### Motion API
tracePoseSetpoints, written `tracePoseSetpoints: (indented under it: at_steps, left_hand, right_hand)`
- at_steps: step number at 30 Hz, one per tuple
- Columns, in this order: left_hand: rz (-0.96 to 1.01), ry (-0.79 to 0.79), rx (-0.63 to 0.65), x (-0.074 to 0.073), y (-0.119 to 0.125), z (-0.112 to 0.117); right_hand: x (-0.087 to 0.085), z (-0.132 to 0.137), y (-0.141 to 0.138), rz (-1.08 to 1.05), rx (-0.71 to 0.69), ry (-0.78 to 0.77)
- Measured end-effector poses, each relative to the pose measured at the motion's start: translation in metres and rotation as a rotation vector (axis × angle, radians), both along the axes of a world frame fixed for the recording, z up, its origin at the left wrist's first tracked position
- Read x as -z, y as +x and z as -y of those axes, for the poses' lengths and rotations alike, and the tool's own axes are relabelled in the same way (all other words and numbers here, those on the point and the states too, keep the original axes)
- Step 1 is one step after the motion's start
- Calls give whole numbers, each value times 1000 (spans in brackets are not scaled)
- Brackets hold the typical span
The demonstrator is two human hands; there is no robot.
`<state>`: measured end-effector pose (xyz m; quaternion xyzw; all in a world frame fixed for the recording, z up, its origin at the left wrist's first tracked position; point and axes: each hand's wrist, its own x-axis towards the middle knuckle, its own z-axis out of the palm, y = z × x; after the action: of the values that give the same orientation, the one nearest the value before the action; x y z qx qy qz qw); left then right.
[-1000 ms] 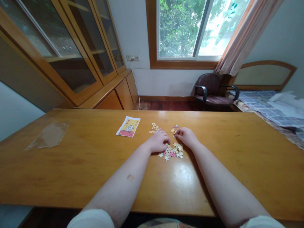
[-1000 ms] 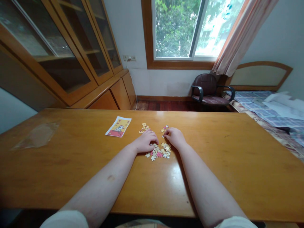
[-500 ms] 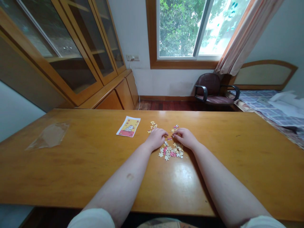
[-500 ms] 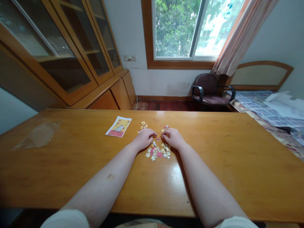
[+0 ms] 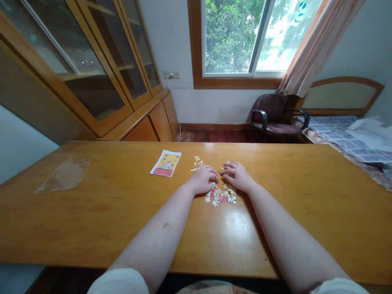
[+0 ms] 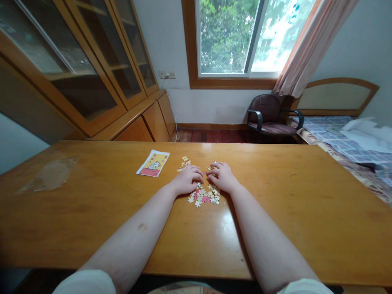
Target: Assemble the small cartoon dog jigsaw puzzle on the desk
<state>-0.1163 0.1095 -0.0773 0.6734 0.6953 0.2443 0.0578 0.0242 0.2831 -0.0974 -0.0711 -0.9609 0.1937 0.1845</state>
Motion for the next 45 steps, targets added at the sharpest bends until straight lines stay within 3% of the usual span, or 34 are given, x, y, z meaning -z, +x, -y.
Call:
tracePoseSetpoints:
  at_steps: [7, 15, 22, 30, 37, 45]
  left_hand:
    - [0, 0, -139, 4, 0, -3]
    - [47, 74, -324, 6, -6, -6]
    - [106, 32, -193, 7, -8, -7]
    - [49, 8, -37, 6, -4, -6]
    - [-18, -14, -153, 10, -5, -6]
    - [-27, -72, -206, 9, -1, -5]
  right_hand:
    - [-17, 9, 0, -63, -161, -98]
    - [-19, 16, 3, 149, -216, -92]
    - [-13, 11, 2, 192, -33, -44]
    - [-7, 3, 1, 114, 79, -65]
    - [-15, 6, 4, 127, -58, -153]
    - [-11, 7, 2, 161, -20, -130]
